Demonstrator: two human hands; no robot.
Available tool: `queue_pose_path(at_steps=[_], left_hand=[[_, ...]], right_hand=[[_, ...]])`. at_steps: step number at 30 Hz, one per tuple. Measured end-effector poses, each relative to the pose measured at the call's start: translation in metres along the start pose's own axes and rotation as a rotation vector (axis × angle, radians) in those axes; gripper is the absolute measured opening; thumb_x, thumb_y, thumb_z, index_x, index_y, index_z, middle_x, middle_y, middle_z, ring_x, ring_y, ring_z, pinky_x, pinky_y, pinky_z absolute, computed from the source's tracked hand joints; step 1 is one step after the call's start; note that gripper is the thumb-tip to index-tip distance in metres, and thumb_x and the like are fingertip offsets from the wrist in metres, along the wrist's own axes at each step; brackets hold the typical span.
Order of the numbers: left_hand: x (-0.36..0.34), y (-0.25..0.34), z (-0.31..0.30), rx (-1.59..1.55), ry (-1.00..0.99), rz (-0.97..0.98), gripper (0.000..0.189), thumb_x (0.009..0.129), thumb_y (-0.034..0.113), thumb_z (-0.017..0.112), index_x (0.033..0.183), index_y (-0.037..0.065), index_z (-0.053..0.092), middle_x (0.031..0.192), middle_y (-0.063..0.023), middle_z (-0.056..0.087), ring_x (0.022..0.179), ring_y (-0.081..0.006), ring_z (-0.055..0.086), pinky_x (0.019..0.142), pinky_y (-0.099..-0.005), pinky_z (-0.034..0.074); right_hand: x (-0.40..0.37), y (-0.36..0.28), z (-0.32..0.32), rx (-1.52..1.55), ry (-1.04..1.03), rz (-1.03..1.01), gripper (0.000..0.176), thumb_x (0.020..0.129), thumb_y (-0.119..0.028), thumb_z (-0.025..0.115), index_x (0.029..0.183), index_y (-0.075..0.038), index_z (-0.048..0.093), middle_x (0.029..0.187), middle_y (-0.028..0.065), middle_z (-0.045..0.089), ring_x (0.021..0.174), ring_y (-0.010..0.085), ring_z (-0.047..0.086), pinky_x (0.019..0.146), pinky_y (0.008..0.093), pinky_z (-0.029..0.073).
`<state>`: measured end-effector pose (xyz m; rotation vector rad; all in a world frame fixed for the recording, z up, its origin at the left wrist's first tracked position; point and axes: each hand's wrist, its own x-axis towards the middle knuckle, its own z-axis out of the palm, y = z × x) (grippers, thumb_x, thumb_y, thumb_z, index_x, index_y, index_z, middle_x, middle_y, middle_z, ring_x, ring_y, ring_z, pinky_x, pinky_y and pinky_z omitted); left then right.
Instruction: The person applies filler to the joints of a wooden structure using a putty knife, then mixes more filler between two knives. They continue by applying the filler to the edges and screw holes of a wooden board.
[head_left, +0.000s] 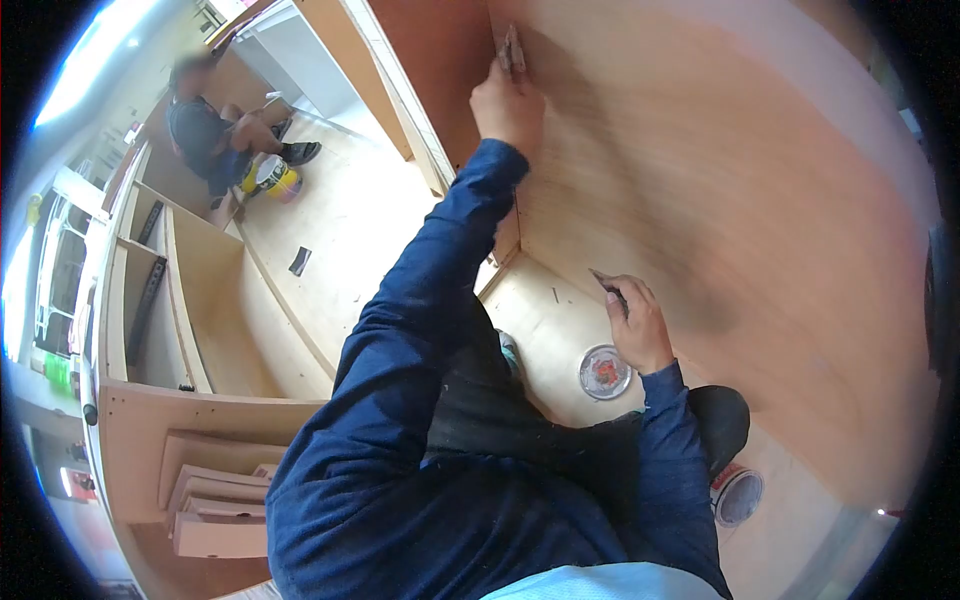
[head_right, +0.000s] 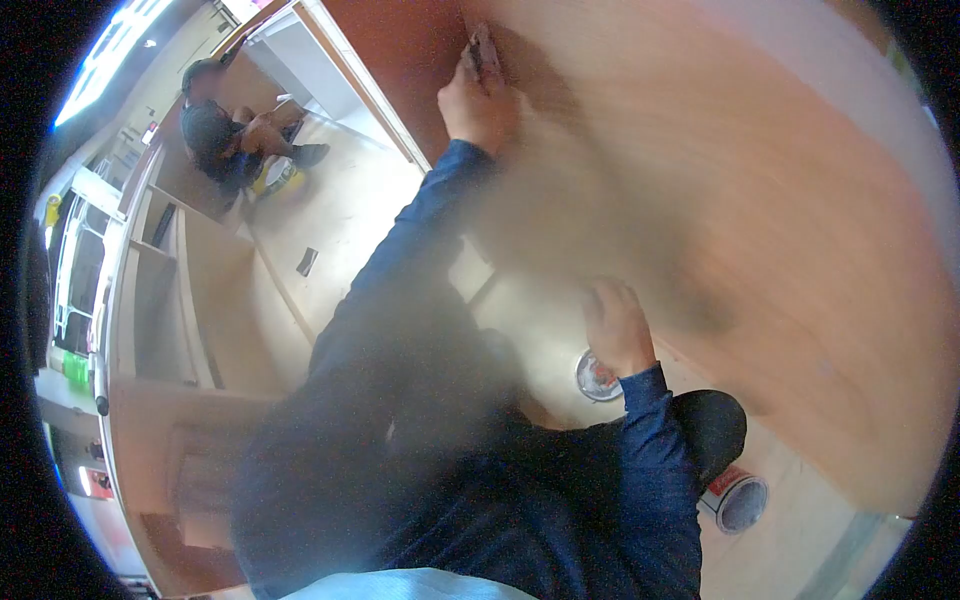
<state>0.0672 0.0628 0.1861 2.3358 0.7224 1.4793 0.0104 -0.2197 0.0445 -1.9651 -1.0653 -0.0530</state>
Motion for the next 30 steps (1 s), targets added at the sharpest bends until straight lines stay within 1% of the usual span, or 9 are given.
queue_pose_path(at_steps=[2, 5, 10, 22, 25, 27, 28, 29, 30], left_hand=[[0.003, -0.02, -0.011, -0.207, 0.153, 0.097, 0.033, 0.087, 0.015, 0.053, 0.116, 0.002, 0.058, 0.079, -0.0275, 0.065, 0.076, -0.0453, 0.064, 0.071, -0.0517, 0.051], [0.012, -0.029, -0.016, -0.187, 0.187, 0.005, 0.03, 0.089, 0.017, 0.052, 0.112, 0.001, 0.06, 0.082, -0.0289, 0.065, 0.079, -0.0456, 0.063, 0.072, -0.0512, 0.052], [0.021, -0.02, -0.01, -0.209, 0.194, -0.001, 0.03, 0.089, 0.014, 0.05, 0.113, -0.002, 0.06, 0.083, -0.0284, 0.065, 0.08, -0.0446, 0.064, 0.073, -0.0507, 0.053], [0.01, 0.004, 0.02, 0.099, -0.016, -0.062, 0.039, 0.083, 0.014, 0.054, 0.122, 0.006, 0.055, 0.083, -0.0258, 0.066, 0.079, -0.0428, 0.066, 0.073, -0.0527, 0.052], [-0.011, -0.003, 0.009, 0.031, -0.099, 0.013, 0.035, 0.086, 0.013, 0.054, 0.12, 0.007, 0.057, 0.079, -0.0237, 0.067, 0.077, -0.0373, 0.068, 0.07, -0.0456, 0.054], [-0.019, -0.033, 0.007, -0.48, -0.067, 0.189, 0.032, 0.088, 0.01, 0.054, 0.119, 0.008, 0.06, 0.078, -0.0223, 0.066, 0.074, -0.0296, 0.07, 0.067, -0.0371, 0.054], [-0.033, -0.015, -0.03, -0.573, -0.183, 0.132, 0.028, 0.089, 0.01, 0.055, 0.116, 0.004, 0.061, 0.086, -0.0156, 0.068, 0.079, -0.0206, 0.068, 0.072, -0.0301, 0.052], [-0.045, -0.024, -0.034, -0.583, -0.187, 0.133, 0.028, 0.089, 0.01, 0.055, 0.116, 0.004, 0.061, 0.086, -0.0156, 0.068, 0.079, -0.0206, 0.068, 0.072, -0.0301, 0.052], [-0.061, -0.038, -0.031, -0.77, -0.351, -0.075, 0.023, 0.089, 0.01, 0.057, 0.11, 0.001, 0.061, 0.081, -0.0116, 0.067, 0.07, -0.0172, 0.064, 0.065, -0.0283, 0.05]], right_hand=[[0.002, -0.002, 0.0, 0.026, -0.08, 0.095, 0.027, 0.091, -0.019, 0.051, 0.11, -0.002, 0.061, 0.114, 0.0217, 0.06, 0.109, 0.0399, 0.053, 0.096, 0.0449, 0.042], [0.001, -0.005, 0.001, 0.038, -0.043, 0.089, 0.027, 0.092, -0.019, 0.051, 0.11, -0.002, 0.062, 0.114, 0.0216, 0.06, 0.108, 0.0398, 0.054, 0.095, 0.0447, 0.042], [0.0, -0.002, -0.003, 0.039, -0.036, 0.087, 0.028, 0.091, -0.018, 0.051, 0.111, -0.002, 0.062, 0.11, 0.022, 0.06, 0.104, 0.0409, 0.054, 0.092, 0.0455, 0.043], [-0.005, -0.012, -0.023, 0.076, 0.016, 0.034, 0.024, 0.09, -0.016, 0.052, 0.106, -0.001, 0.062, 0.106, 0.0224, 0.061, 0.102, 0.042, 0.054, 0.09, 0.0457, 0.043], [-0.001, -0.01, -0.014, 0.056, -0.018, 0.072, 0.027, 0.091, -0.018, 0.052, 0.109, -0.001, 0.061, 0.109, 0.0227, 0.061, 0.105, 0.0418, 0.055, 0.091, 0.0453, 0.043], [-0.004, -0.001, -0.003, 0.032, -0.044, 0.119, 0.029, 0.092, -0.02, 0.051, 0.113, -0.002, 0.061, 0.112, 0.0229, 0.061, 0.107, 0.0413, 0.055, 0.093, 0.0449, 0.043], [-0.005, 0.006, 0.003, 0.026, 0.042, 0.162, 0.031, 0.093, -0.022, 0.051, 0.117, -0.003, 0.06, 0.117, 0.0236, 0.059, 0.112, 0.0405, 0.053, 0.096, 0.0445, 0.042], [-0.006, 0.009, 0.007, 0.02, 0.129, 0.207, 0.034, 0.094, -0.023, 0.051, 0.121, -0.004, 0.059, 0.122, 0.0242, 0.058, 0.116, 0.0398, 0.052, 0.099, 0.044, 0.04], [-0.005, 0.006, 0.007, 0.013, 0.131, 0.22, 0.034, 0.094, -0.023, 0.051, 0.121, -0.004, 0.059, 0.122, 0.0242, 0.058, 0.116, 0.0398, 0.052, 0.099, 0.044, 0.04]])
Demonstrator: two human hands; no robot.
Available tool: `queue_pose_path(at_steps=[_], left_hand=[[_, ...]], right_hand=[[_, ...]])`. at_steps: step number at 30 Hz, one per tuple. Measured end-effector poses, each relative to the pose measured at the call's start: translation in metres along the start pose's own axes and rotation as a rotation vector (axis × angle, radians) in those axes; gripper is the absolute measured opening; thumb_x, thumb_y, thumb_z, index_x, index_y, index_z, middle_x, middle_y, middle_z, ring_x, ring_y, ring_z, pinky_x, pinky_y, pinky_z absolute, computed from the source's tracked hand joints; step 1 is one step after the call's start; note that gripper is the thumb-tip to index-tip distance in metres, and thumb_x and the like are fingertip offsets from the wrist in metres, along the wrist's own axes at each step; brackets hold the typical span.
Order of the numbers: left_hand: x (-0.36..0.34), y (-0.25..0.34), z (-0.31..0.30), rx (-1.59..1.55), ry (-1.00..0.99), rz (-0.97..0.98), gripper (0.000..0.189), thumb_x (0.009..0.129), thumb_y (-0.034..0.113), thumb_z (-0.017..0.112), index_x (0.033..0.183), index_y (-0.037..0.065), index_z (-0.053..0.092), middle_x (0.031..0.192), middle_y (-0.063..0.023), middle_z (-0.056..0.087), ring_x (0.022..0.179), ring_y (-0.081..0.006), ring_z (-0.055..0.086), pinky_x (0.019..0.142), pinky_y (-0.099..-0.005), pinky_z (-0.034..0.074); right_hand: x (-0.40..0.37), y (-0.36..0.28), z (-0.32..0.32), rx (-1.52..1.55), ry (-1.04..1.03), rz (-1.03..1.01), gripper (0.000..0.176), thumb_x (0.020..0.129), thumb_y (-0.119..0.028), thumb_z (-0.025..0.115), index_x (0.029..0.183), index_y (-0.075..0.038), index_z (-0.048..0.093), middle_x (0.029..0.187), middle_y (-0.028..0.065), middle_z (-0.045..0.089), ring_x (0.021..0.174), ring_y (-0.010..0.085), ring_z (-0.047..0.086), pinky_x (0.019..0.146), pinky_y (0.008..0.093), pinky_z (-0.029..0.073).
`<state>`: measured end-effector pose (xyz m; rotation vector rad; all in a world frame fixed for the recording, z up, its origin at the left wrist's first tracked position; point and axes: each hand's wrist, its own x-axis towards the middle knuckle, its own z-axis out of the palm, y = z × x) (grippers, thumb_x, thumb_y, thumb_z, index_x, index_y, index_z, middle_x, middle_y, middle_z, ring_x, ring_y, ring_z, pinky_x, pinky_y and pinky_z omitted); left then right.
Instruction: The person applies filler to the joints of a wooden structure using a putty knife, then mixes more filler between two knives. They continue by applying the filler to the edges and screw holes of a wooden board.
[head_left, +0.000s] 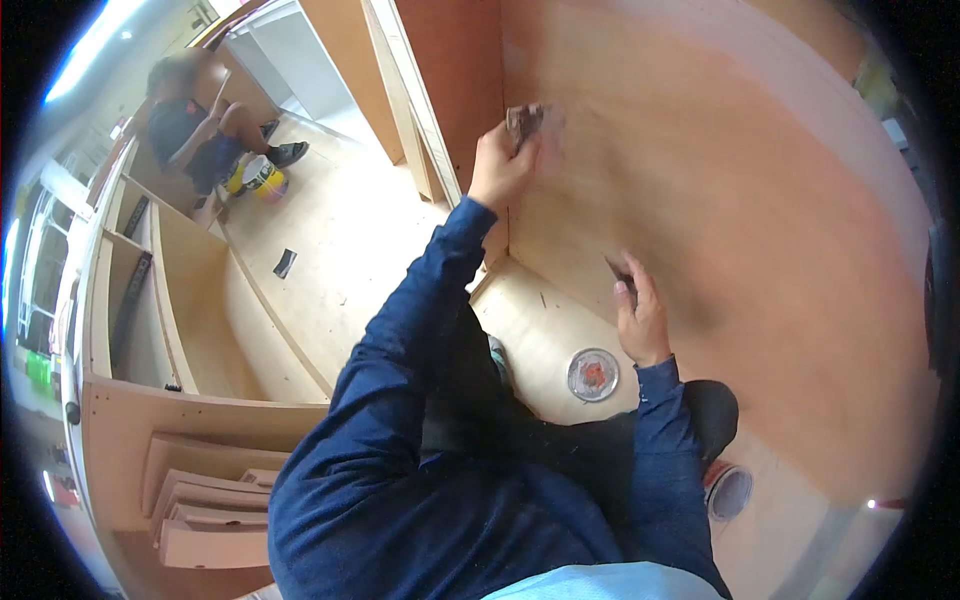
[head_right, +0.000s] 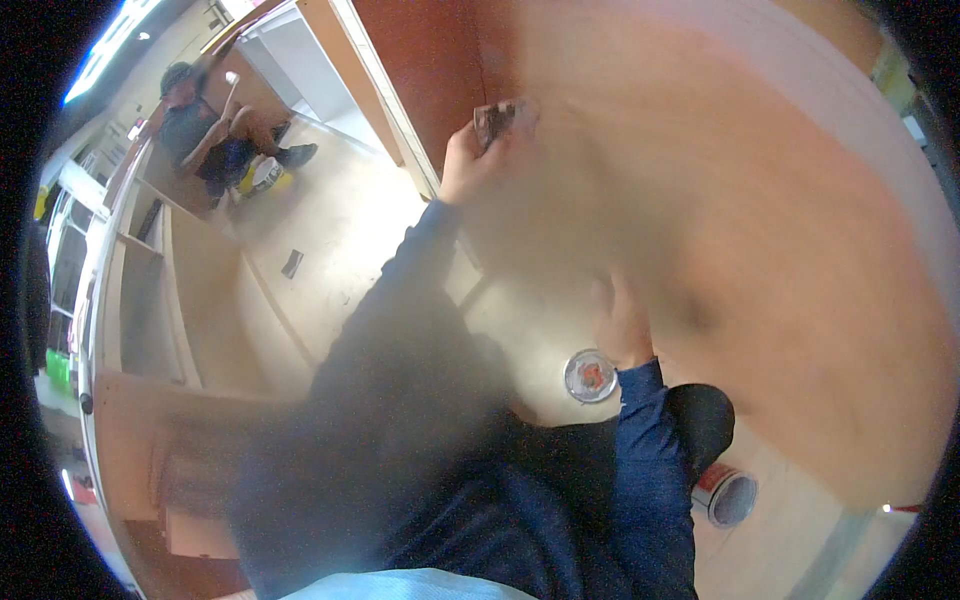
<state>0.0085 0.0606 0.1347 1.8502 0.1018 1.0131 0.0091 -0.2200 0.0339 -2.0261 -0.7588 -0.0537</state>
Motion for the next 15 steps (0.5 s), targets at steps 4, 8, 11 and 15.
queue_pose_path(at_steps=[4, 8, 11, 15], left_hand=[[-0.06, 0.003, -0.004, -0.321, -0.202, -0.348, 0.017, 0.089, 0.008, 0.06, 0.101, -0.004, 0.06, 0.078, -0.0027, 0.063, 0.063, -0.0083, 0.055, 0.057, -0.0259, 0.047], [-0.078, 0.011, 0.006, -0.268, -0.416, -0.282, 0.018, 0.088, 0.008, 0.06, 0.099, -0.006, 0.06, 0.072, -0.0063, 0.064, 0.061, -0.01, 0.056, 0.055, -0.0287, 0.047], [-0.083, 0.014, 0.01, -0.063, -0.487, -0.124, 0.018, 0.085, 0.01, 0.061, 0.094, -0.006, 0.061, 0.064, -0.012, 0.061, 0.057, -0.0128, 0.057, 0.053, -0.0327, 0.047], [-0.09, 0.012, 0.017, -0.036, -0.502, -0.113, 0.018, 0.082, 0.01, 0.062, 0.089, -0.005, 0.061, 0.061, -0.0194, 0.058, 0.053, -0.0228, 0.06, 0.054, -0.0367, 0.047]], right_hand=[[0.0, -0.02, -0.014, -0.027, 0.037, -0.191, 0.029, 0.095, -0.013, 0.051, 0.121, -0.003, 0.059, 0.12, 0.0178, 0.059, 0.11, 0.0323, 0.059, 0.092, 0.0372, 0.046], [-0.002, -0.035, -0.017, -0.101, 0.074, -0.3, 0.029, 0.095, -0.012, 0.051, 0.121, -0.002, 0.06, 0.124, 0.017, 0.057, 0.113, 0.0329, 0.056, 0.096, 0.0386, 0.044], [-0.002, -0.039, -0.017, -0.145, 0.135, -0.331, 0.03, 0.094, -0.013, 0.053, 0.122, -0.004, 0.059, 0.124, 0.0161, 0.057, 0.117, 0.0337, 0.053, 0.098, 0.0412, 0.042], [0.002, -0.035, -0.017, -0.263, 0.158, -0.381, 0.031, 0.09, -0.007, 0.055, 0.12, -0.003, 0.059, 0.123, 0.0162, 0.058, 0.116, 0.0359, 0.052, 0.1, 0.043, 0.04]])
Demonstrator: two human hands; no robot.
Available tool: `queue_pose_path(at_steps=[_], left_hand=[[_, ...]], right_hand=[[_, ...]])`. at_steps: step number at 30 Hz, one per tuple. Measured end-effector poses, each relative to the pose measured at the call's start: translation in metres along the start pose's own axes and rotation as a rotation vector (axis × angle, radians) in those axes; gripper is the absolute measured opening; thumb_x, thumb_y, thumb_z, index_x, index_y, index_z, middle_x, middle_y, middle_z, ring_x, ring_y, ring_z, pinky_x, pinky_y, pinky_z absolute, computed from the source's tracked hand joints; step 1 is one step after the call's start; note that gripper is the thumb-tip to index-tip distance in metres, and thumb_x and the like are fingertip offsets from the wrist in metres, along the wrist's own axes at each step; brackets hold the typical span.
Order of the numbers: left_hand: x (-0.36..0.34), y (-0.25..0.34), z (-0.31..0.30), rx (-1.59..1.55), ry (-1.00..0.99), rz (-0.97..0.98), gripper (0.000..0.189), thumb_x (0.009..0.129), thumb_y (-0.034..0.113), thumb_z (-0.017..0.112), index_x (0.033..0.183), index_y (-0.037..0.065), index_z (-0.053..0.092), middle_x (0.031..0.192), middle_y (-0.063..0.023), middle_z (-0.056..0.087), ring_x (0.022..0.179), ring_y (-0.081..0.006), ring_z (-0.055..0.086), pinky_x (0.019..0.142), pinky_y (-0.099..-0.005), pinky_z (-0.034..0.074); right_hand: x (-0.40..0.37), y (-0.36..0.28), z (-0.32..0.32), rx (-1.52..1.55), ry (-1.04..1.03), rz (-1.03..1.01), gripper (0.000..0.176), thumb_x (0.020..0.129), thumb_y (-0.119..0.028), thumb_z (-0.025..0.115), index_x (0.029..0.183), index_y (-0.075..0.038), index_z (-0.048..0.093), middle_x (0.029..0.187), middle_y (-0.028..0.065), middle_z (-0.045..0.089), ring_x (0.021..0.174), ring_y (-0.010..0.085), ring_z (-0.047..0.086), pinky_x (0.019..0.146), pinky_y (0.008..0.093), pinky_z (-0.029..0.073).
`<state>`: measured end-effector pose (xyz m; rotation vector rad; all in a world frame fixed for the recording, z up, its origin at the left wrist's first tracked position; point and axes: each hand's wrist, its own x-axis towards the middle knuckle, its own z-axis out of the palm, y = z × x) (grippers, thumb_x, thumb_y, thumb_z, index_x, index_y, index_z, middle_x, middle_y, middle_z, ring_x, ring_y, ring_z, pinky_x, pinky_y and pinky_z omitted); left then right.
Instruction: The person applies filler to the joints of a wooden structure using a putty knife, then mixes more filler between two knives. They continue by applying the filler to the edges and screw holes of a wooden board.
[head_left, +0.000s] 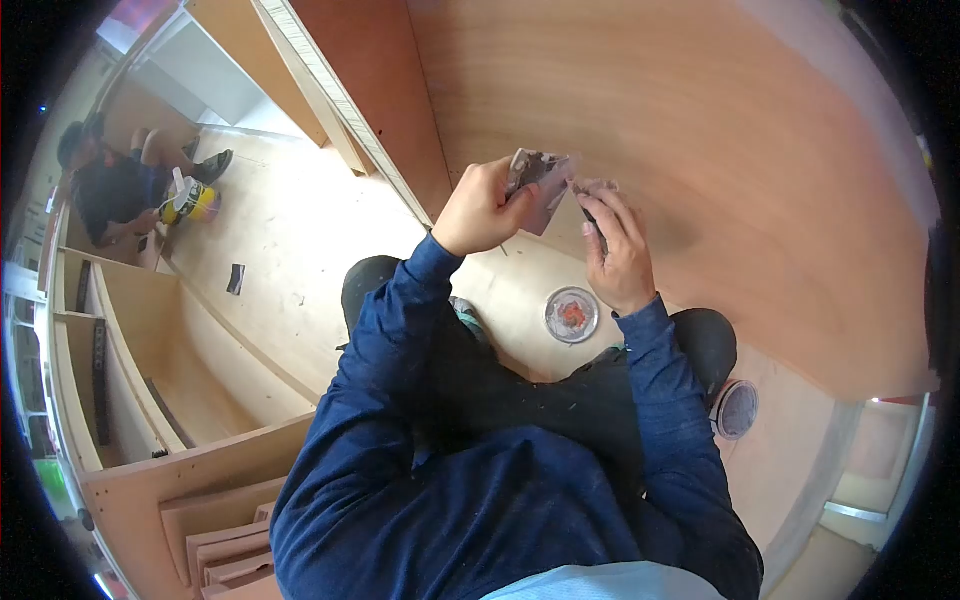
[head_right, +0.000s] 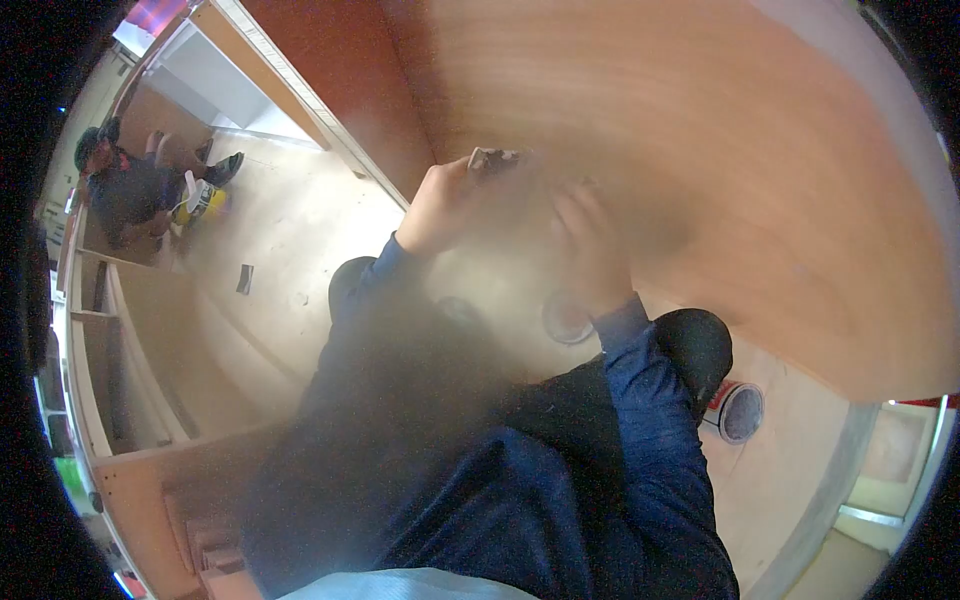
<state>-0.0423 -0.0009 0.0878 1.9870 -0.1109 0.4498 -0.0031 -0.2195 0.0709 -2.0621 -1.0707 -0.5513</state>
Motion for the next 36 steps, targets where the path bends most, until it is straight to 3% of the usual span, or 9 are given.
queue_pose_path(at_steps=[3, 8, 11, 16, 22, 24, 26, 34, 36], left_hand=[[0.0, 0.003, 0.007, 0.077, 0.027, 0.21, 0.016, 0.079, 0.008, 0.061, 0.089, -0.004, 0.061, 0.065, -0.025, 0.058, 0.057, -0.0397, 0.059, 0.054, -0.0411, 0.047], [0.002, -0.002, 0.011, 0.121, 0.073, 0.173, 0.017, 0.078, 0.007, 0.06, 0.094, 0.0, 0.062, 0.06, -0.0223, 0.055, 0.052, -0.0392, 0.056, 0.051, -0.0415, 0.045], [0.006, 0.001, 0.013, 0.205, 0.155, 0.177, 0.014, 0.084, 0.007, 0.06, 0.096, 0.0, 0.062, 0.063, -0.0156, 0.061, 0.052, -0.0283, 0.058, 0.052, -0.035, 0.046], [0.004, 0.012, 0.012, -0.609, 0.4, -0.159, 0.013, 0.094, 0.009, 0.059, 0.104, 0.001, 0.06, 0.086, 0.0025, 0.062, 0.072, -0.0046, 0.053, 0.061, -0.0226, 0.046], [-0.015, 0.017, 0.059, -0.787, 0.321, -0.243, 0.021, 0.092, 0.004, 0.057, 0.112, -0.002, 0.057, 0.1, -0.0059, 0.065, 0.087, -0.0128, 0.063, 0.076, -0.0292, 0.053], [-0.023, -0.001, 0.08, -0.69, 0.343, -0.143, 0.02, 0.092, 0.003, 0.056, 0.111, -0.002, 0.057, 0.1, -0.0066, 0.065, 0.087, -0.013, 0.063, 0.076, -0.0294, 0.053], [-0.021, 0.058, 0.062, -0.478, 0.438, -0.522, 0.02, 0.091, 0.002, 0.054, 0.11, -0.003, 0.056, 0.1, -0.0073, 0.065, 0.087, -0.0132, 0.063, 0.075, -0.0296, 0.053], [-0.033, -0.013, 0.052, -0.448, 0.406, -0.371, 0.018, 0.089, 0.004, 0.059, 0.106, -0.001, 0.059, 0.098, -0.0064, 0.066, 0.083, -0.0129, 0.063, 0.072, -0.0287, 0.052], [-0.036, -0.061, 0.049, -0.902, 0.623, -0.383, 0.016, 0.086, 0.003, 0.058, 0.102, 0.002, 0.06, 0.093, -0.0049, 0.065, 0.077, -0.0163, 0.064, 0.068, -0.0324, 0.053]], right_hand=[[-0.006, 0.003, 0.005, -0.027, -0.045, -0.017, 0.031, 0.087, -0.004, 0.054, 0.118, -0.003, 0.06, 0.121, 0.016, 0.058, 0.114, 0.0372, 0.052, 0.1, 0.0441, 0.04], [-0.012, -0.005, 0.014, -0.008, -0.139, -0.032, 0.033, 0.084, -0.003, 0.054, 0.116, -0.005, 0.062, 0.118, 0.0148, 0.059, 0.111, 0.0375, 0.053, 0.098, 0.0446, 0.04], [-0.009, -0.009, 0.015, 0.046, -0.365, -0.162, 0.034, 0.081, -0.002, 0.056, 0.114, -0.006, 0.061, 0.116, 0.0146, 0.06, 0.108, 0.0377, 0.054, 0.097, 0.0455, 0.041], [-0.015, 0.026, 0.027, 0.082, -0.227, 0.085, 0.032, 0.091, -0.011, 0.054, 0.122, -0.004, 0.055, 0.12, 0.0142, 0.059, 0.112, 0.0318, 0.054, 0.1, 0.0402, 0.04], [-0.01, 0.01, 0.013, 0.624, 0.237, 0.25, 0.034, 0.098, -0.017, 0.045, 0.125, 0.004, 0.052, 0.119, 0.0173, 0.06, 0.113, 0.0271, 0.056, 0.099, 0.0383, 0.04], [-0.018, 0.018, 0.015, 0.651, 0.147, 0.215, 0.034, 0.101, -0.017, 0.042, 0.127, 0.003, 0.049, 0.131, 0.0161, 0.053, 0.121, 0.0243, 0.05, 0.103, 0.0376, 0.037], [-0.009, 0.01, 0.012, 0.392, 0.079, 0.06, 0.031, 0.1, -0.015, 0.043, 0.124, 0.002, 0.053, 0.128, 0.0173, 0.055, 0.119, 0.0284, 0.053, 0.102, 0.0387, 0.039], [-0.018, 0.024, 0.026, 0.247, -0.004, 0.066, 0.025, 0.096, -0.008, 0.049, 0.118, -0.001, 0.06, 0.124, 0.017, 0.058, 0.114, 0.0303, 0.057, 0.097, 0.0385, 0.044], [-0.03, 0.039, 0.035, 0.164, -0.167, 0.155, 0.025, 0.096, -0.012, 0.05, 0.116, -0.001, 0.061, 0.119, 0.0174, 0.06, 0.111, 0.0292, 0.058, 0.094, 0.0366, 0.045]])
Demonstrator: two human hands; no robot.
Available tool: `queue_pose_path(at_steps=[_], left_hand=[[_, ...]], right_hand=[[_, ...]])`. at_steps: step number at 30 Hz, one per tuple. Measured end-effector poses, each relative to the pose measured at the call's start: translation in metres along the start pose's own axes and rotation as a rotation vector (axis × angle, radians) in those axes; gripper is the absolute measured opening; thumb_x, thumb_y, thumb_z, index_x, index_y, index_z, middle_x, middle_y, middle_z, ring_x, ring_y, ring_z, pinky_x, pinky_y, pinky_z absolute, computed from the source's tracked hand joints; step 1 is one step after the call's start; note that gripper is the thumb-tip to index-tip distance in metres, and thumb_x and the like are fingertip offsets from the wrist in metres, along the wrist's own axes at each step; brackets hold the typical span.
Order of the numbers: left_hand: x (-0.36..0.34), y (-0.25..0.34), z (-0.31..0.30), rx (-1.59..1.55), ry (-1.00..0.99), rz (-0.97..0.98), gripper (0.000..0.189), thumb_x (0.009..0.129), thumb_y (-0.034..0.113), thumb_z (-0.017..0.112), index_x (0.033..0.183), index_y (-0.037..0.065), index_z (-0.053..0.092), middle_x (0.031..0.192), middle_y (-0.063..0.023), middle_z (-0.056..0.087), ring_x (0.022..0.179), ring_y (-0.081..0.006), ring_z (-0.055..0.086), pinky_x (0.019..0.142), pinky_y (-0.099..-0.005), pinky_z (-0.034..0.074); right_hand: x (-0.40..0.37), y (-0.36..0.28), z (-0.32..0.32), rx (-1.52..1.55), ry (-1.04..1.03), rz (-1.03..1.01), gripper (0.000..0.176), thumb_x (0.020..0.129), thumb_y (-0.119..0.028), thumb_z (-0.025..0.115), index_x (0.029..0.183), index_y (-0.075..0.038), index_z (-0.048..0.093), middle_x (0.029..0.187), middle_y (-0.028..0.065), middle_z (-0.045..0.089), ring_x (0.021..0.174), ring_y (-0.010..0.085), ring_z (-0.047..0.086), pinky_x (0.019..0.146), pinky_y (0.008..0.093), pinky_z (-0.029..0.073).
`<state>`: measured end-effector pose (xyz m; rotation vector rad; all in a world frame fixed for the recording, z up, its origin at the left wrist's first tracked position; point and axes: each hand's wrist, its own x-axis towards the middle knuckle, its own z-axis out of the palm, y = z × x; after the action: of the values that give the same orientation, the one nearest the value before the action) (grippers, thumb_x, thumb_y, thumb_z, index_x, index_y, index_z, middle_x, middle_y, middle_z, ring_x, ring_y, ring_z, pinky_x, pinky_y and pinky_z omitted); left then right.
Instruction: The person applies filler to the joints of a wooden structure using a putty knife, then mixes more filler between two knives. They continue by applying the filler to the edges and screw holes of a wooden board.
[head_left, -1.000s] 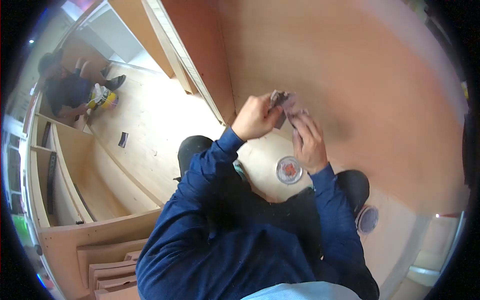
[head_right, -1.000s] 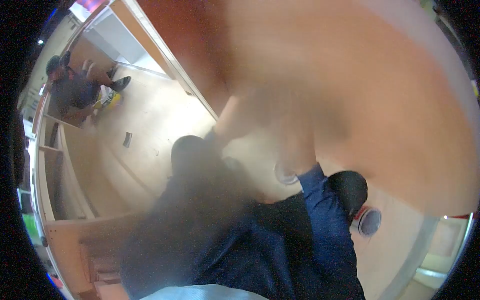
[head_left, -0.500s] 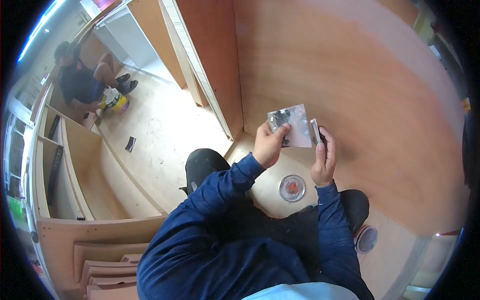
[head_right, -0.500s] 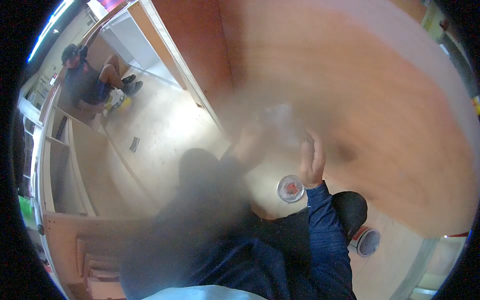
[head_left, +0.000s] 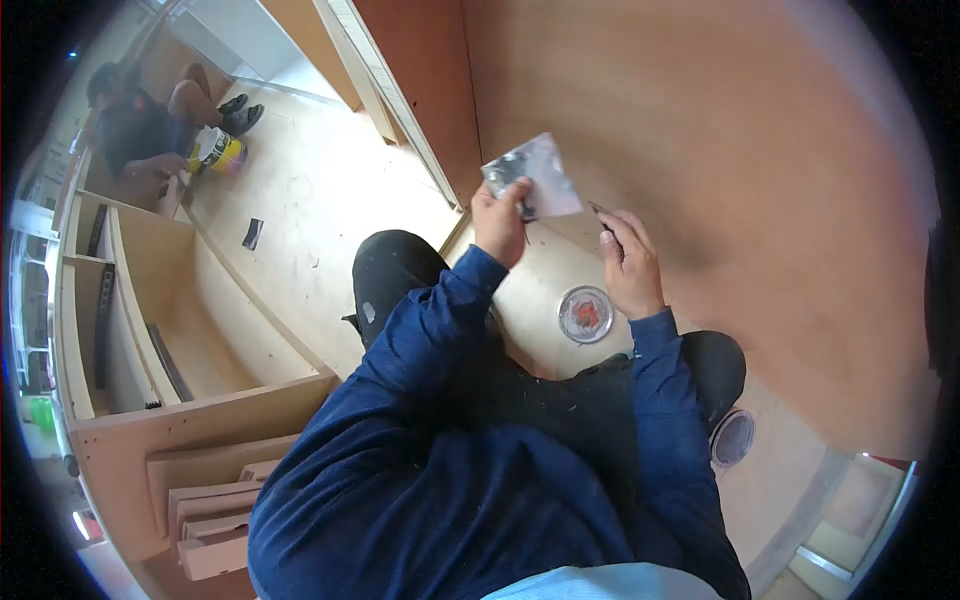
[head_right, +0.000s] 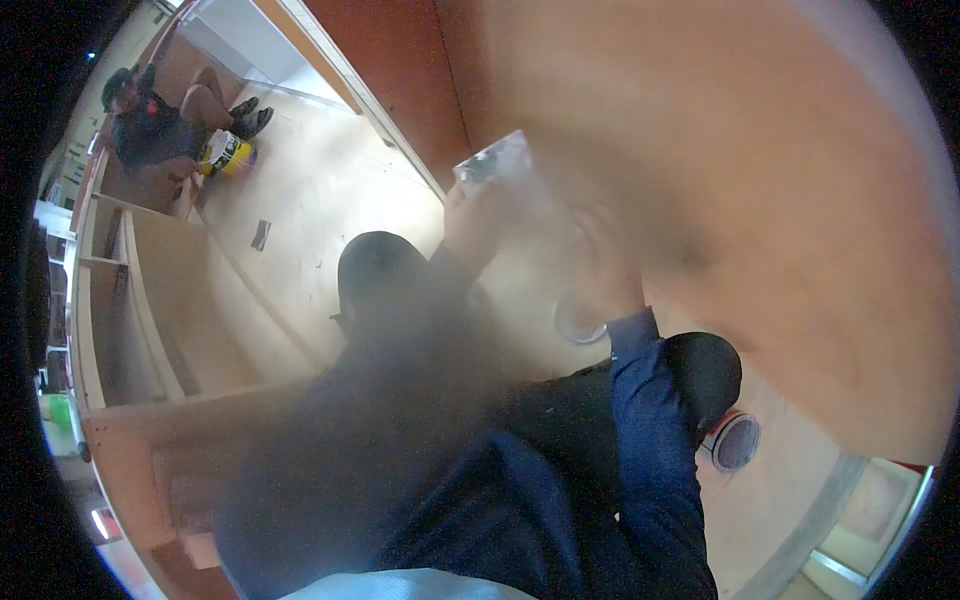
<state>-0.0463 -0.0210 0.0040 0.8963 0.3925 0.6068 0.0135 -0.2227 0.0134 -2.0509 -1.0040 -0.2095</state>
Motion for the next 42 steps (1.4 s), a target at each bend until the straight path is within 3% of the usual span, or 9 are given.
queue_pose_path(at_steps=[5, 6, 8, 9, 11, 14, 18, 30, 42], left_hand=[[0.038, -0.049, -0.041, 0.097, 0.52, -0.285, 0.02, 0.084, 0.017, 0.053, 0.098, 0.004, 0.058, 0.088, -0.0074, 0.061, 0.073, -0.0236, 0.064, 0.055, -0.0412, 0.054], [0.045, -0.053, -0.048, 0.502, 0.453, -0.103, 0.024, 0.083, 0.022, 0.054, 0.097, 0.003, 0.059, 0.082, -0.0071, 0.061, 0.071, -0.0229, 0.064, 0.057, -0.0382, 0.054], [0.051, -0.061, -0.057, 0.514, 0.632, -0.154, 0.027, 0.083, 0.022, 0.054, 0.095, 0.0, 0.064, 0.077, -0.012, 0.066, 0.073, -0.0284, 0.067, 0.063, -0.0401, 0.054], [0.055, -0.068, -0.062, 0.513, 0.637, -0.151, 0.027, 0.083, 0.022, 0.054, 0.095, 0.0, 0.064, 0.077, -0.012, 0.066, 0.073, -0.0284, 0.067, 0.063, -0.0401, 0.054], [0.066, -0.091, -0.077, 0.914, 0.652, 0.221, 0.03, 0.084, 0.025, 0.056, 0.094, -0.001, 0.068, 0.079, -0.02, 0.069, 0.08, -0.0352, 0.068, 0.073, -0.0414, 0.052], [0.088, -0.101, -0.085, 0.925, 0.71, 0.212, 0.033, 0.085, 0.031, 0.06, 0.097, 0.001, 0.069, 0.089, -0.0243, 0.067, 0.089, -0.0395, 0.065, 0.08, -0.0435, 0.05], [0.112, -0.114, -0.1, 0.947, 0.776, 0.281, 0.03, 0.087, 0.028, 0.061, 0.103, 0.004, 0.07, 0.089, -0.0237, 0.067, 0.087, -0.0404, 0.065, 0.078, -0.0446, 0.051], [0.128, -0.117, -0.094, 1.192, 0.849, 0.129, 0.025, 0.081, 0.02, 0.062, 0.101, 0.007, 0.071, 0.083, -0.0251, 0.066, 0.078, -0.0422, 0.065, 0.073, -0.0486, 0.051], [0.138, -0.138, -0.091, 1.234, 0.589, 0.062, 0.039, 0.081, 0.014, 0.058, 0.12, 0.01, 0.062, 0.098, -0.0261, 0.065, 0.087, -0.0416, 0.065, 0.076, -0.0483, 0.052]], right_hand=[[0.014, -0.024, -0.015, 0.232, 0.134, 0.216, 0.027, 0.099, -0.017, 0.047, 0.117, -0.002, 0.06, 0.109, 0.0123, 0.063, 0.103, 0.0231, 0.059, 0.089, 0.0333, 0.045], [0.019, -0.025, -0.017, 0.223, 0.211, 0.213, 0.027, 0.1, -0.018, 0.046, 0.116, -0.002, 0.06, 0.105, 0.0098, 0.064, 0.099, 0.02, 0.059, 0.088, 0.0315, 0.045], [0.02, -0.025, -0.02, 0.272, 0.175, 0.264, 0.028, 0.1, -0.019, 0.045, 0.117, -0.002, 0.059, 0.104, 0.0063, 0.062, 0.093, 0.0144, 0.055, 0.085, 0.0282, 0.044], [0.02, -0.019, -0.022, 0.278, 0.147, 0.241, 0.032, 0.101, -0.023, 0.043, 0.119, -0.001, 0.058, 0.111, 0.0108, 0.062, 0.103, 0.0202, 0.056, 0.09, 0.0315, 0.042], [0.022, -0.016, -0.021, 0.285, 0.112, 0.217, 0.036, 0.101, -0.027, 0.042, 0.121, -0.001, 0.056, 0.119, 0.0153, 0.061, 0.113, 0.026, 0.056, 0.096, 0.0348, 0.041], [0.019, -0.023, -0.023, 0.307, 0.141, 0.257, 0.035, 0.101, -0.026, 0.043, 0.118, 0.0, 0.058, 0.116, 0.0165, 0.063, 0.11, 0.0272, 0.059, 0.095, 0.0354, 0.042], [0.017, -0.022, -0.027, 0.257, 0.169, 0.269, 0.033, 0.099, -0.022, 0.046, 0.119, 0.001, 0.059, 0.113, 0.017, 0.064, 0.107, 0.0268, 0.06, 0.093, 0.0352, 0.043], [0.018, -0.014, -0.023, 0.266, 0.153, 0.259, 0.029, 0.098, -0.015, 0.047, 0.118, 0.002, 0.059, 0.113, 0.0163, 0.064, 0.107, 0.025, 0.06, 0.093, 0.0345, 0.043], [0.018, -0.017, -0.027, 0.202, 0.142, 0.239, 0.028, 0.097, -0.014, 0.049, 0.117, 0.003, 0.059, 0.111, 0.0183, 0.065, 0.105, 0.0283, 0.061, 0.091, 0.0357, 0.045]])
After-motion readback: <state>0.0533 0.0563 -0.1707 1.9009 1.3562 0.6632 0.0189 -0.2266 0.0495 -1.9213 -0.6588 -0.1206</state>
